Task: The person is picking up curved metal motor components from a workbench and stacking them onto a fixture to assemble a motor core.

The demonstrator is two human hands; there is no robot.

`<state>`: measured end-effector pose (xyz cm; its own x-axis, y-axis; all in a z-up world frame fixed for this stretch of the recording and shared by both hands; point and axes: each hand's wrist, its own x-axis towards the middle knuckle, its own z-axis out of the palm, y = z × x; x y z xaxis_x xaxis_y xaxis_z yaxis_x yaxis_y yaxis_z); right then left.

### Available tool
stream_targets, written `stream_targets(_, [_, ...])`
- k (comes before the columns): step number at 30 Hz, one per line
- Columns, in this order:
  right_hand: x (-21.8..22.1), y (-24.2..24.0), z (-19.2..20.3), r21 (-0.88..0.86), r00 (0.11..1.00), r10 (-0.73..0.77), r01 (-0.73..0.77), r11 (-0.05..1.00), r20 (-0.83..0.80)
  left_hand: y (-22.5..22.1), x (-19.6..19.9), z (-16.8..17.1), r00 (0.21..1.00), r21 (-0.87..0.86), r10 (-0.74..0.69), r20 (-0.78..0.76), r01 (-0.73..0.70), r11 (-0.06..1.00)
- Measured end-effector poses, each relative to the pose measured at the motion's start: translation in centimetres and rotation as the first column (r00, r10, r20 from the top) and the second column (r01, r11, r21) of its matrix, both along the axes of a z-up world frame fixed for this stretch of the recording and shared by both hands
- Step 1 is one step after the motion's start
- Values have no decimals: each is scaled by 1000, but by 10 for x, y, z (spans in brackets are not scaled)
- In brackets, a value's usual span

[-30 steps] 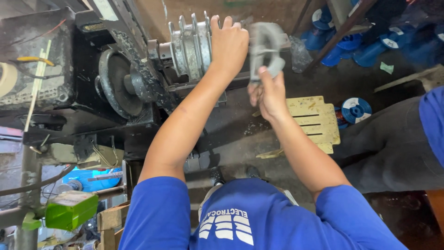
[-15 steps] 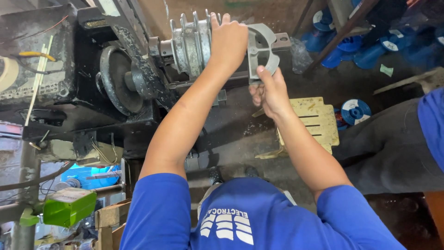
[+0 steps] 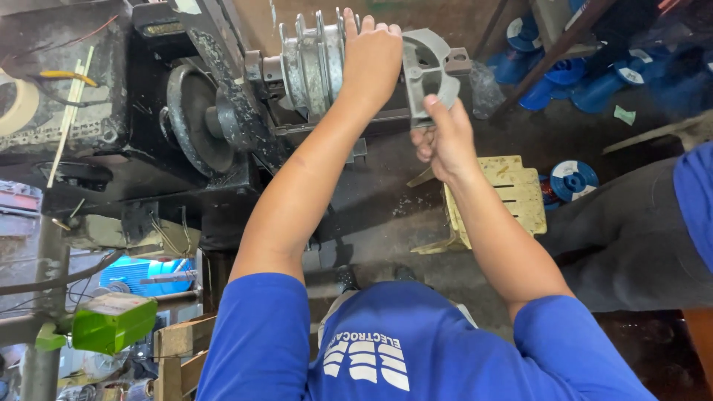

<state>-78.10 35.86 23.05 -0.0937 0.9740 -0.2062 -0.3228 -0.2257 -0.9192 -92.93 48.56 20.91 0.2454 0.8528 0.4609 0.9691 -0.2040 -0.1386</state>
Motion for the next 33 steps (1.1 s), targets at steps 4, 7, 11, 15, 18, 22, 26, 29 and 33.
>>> stream_targets(4, [0, 3, 2, 42, 999, -19, 17, 999, 44, 7, -2, -14, 998, 66, 26, -62, -22, 998])
stream_targets(7, [4, 3, -3, 62, 995, -15, 9, 998, 100, 4, -1, -4, 1000, 26, -21, 7, 21, 999])
stream_targets(11, [1, -4, 1, 353, 995, -30, -5, 936, 95, -17, -3, 8, 995, 322, -74, 75, 46, 946])
stream_targets(15, [-14, -14, 35, 550, 967, 64, -195, 812, 248, -79, -32, 49, 760, 237, -307, 572, 205, 950])
stream_targets(18, [-35, -9, 43, 537, 932, 217, -347, 769, 291, -139, -79, 61, 249, 248, -324, 913, 293, 923])
stream_targets(22, [-81, -2, 59, 400, 734, 555, -679, 616, 391, -218, -162, 59, -324, 173, -87, 942, 248, 953])
stream_targets(26, [-137, -3, 80, 304, 494, 672, -869, 389, 552, -247, -215, 32, -125, 57, -45, 991, 88, 995])
stream_targets(29, [-186, -1, 78, 166, 433, 663, -889, 427, 611, -263, -243, 24, -176, 144, -171, 969, -151, 978])
stream_targets(33, [-271, 40, 28, 610, 707, 213, -696, 379, 675, -287, -272, 23, -82, 215, -257, 963, -341, 915])
